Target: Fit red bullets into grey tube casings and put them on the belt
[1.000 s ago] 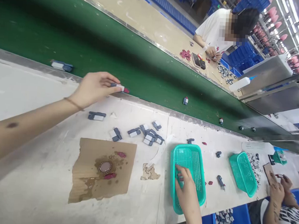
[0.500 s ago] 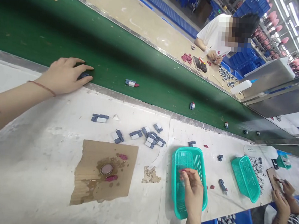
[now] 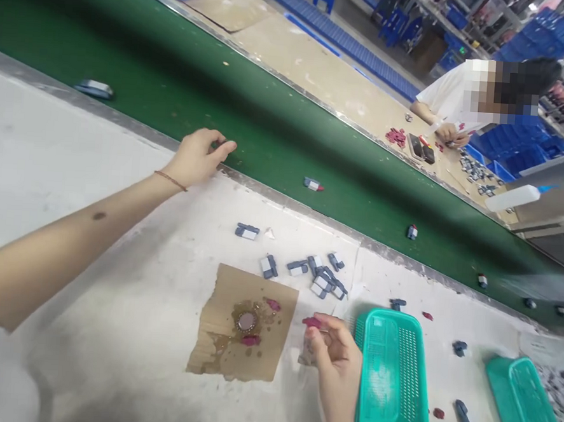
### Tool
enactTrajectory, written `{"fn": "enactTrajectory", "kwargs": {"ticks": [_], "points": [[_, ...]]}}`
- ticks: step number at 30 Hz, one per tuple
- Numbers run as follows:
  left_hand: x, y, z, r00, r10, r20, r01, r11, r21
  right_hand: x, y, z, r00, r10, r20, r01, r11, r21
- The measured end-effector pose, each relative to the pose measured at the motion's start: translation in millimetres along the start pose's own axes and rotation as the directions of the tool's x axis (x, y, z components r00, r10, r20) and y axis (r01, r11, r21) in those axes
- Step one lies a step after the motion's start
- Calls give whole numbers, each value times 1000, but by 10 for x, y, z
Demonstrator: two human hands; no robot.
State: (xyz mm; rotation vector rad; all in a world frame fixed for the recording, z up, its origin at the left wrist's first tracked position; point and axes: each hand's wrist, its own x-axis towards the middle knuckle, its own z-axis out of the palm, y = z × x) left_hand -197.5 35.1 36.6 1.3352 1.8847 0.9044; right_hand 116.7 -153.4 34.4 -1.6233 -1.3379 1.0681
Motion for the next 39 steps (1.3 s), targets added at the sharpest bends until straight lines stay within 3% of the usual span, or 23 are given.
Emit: {"fn": "enactTrajectory", "kwargs": {"ticks": [2,4,7,10,14,17,21,27,29,32,35,39], "points": [[-156,37,-29,996,-70,56,75,992,-97,44,-30,185,988,-108,114,119,989,-91],[-370,53,-25,984,-93,152,115,984,-139,78,-41,333,935,-249,252,298,938,-179],[-714,-3,36,945,-70,320,165,946,-279,119,-28,497,785,-403,471,556,793,-249],[-985,-150,119,889,-86,449,302,848,-436,142,10,605,665,-464,585,717,615,-328],[-1223,-303,156,781,-98,617,530,628,-570,133,62,658,637,-446,628,758,511,-406],[-1348,-299,144,734,-61,676,591,547,-593,116,82,661,630,-421,653,763,490,-421],[-1453,-270,192,704,-104,702,633,539,-555,111,69,664,650,-400,646,745,504,-437],[-1533,-292,317,750,-242,615,646,467,-604,161,-28,630,682,-340,648,657,675,-337],[-1566,-289,341,746,-250,617,658,412,-630,192,-51,583,732,-300,611,546,795,-264],[-1634,-279,382,713,-247,656,696,365,-619,216,-45,500,853,-208,479,297,948,-115],[-1711,-270,438,698,-216,682,707,355,-611,192,-3,454,931,-116,345,109,993,41],[-1789,-274,506,714,-190,674,687,380,-620,134,16,477,959,-78,271,44,990,131]]}}
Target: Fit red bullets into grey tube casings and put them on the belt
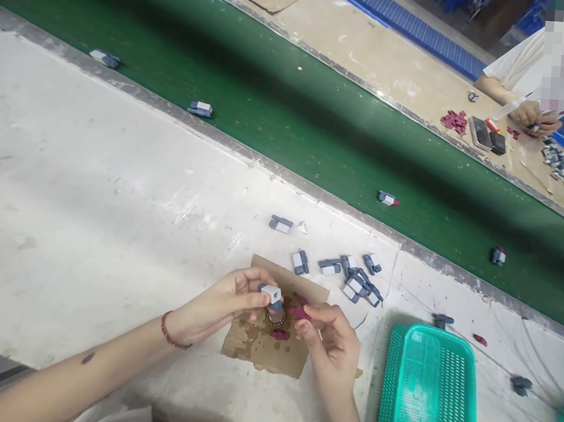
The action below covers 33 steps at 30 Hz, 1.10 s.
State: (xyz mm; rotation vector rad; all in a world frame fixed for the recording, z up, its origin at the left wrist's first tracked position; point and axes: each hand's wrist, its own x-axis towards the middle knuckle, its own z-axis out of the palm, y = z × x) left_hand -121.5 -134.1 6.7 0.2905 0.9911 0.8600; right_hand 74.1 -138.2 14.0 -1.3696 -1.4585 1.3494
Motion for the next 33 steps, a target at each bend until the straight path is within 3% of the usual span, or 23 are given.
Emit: {"fn": "enactTrajectory", "kwargs": {"ticks": [4,9,23,33], "points": [[6,-62,2,1000,8,19,-9,999,53,15,-44,62,998,-55,-22,56,998,14],[11,-110,4,999,6,40,-9,997,77,47,-80,99,995,-87,40,87,996,14],[21,-27,99,992,114,-55,-97,965,244,36,-84,109,980,-194,40,198,959,-204],[177,72,219,983,178,41,-178,875,450,38,33,20,974,-204,-99,185,967,-177]]}}
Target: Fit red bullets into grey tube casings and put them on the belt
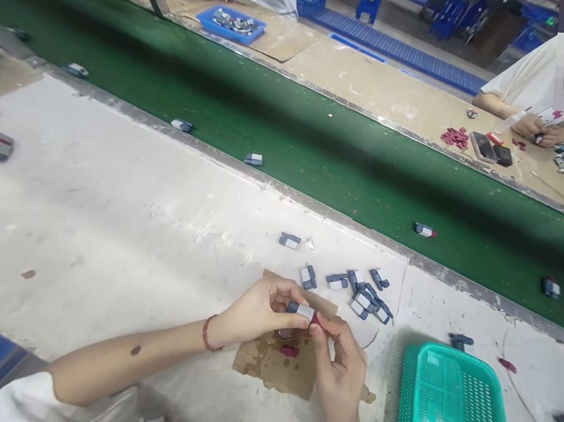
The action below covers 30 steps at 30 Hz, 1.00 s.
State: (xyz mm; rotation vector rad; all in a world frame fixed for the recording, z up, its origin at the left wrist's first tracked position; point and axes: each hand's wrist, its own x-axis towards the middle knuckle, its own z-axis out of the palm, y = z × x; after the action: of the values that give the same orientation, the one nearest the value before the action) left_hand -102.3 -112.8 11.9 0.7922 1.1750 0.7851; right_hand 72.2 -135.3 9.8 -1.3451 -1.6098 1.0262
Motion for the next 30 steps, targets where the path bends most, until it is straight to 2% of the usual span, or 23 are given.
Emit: {"fn": "enactTrajectory", "kwargs": {"ticks": [5,8,10,12,14,17,19,21,25,28,30], "points": [[27,18,43,997,40,62,-44,997,60,7,-27,-58,1000,13,-16,-12,998,57],[76,121,43,984,59,168,-75,993,94,34,-14,-108,999,48,-9,-47,996,82],[196,223,25,973,117,201,-145,980,135,57,7,-158,997,68,-26,-65,993,100],[422,338,-12,958,242,155,-277,923,268,75,35,-216,993,77,-87,-67,991,113],[745,462,-66,916,394,77,-384,801,459,82,67,-270,982,90,-168,-74,992,100],[1286,661,-181,868,497,6,-406,702,585,79,109,-324,966,117,-231,-105,992,65],[1575,784,-294,833,553,-29,-398,635,662,72,122,-342,971,111,-214,-102,993,51],[1743,871,-450,789,613,-48,-381,548,745,62,120,-353,974,105,-201,-100,994,37],[1758,895,-876,719,693,-57,-295,378,878,52,109,-369,951,160,-264,-164,987,8],[1667,846,-1202,721,692,-50,-212,289,934,66,145,-392,945,168,-282,-177,984,-5],[1617,833,-1391,730,681,-49,-164,245,956,86,185,-411,955,158,-252,-167,986,-13]]}}
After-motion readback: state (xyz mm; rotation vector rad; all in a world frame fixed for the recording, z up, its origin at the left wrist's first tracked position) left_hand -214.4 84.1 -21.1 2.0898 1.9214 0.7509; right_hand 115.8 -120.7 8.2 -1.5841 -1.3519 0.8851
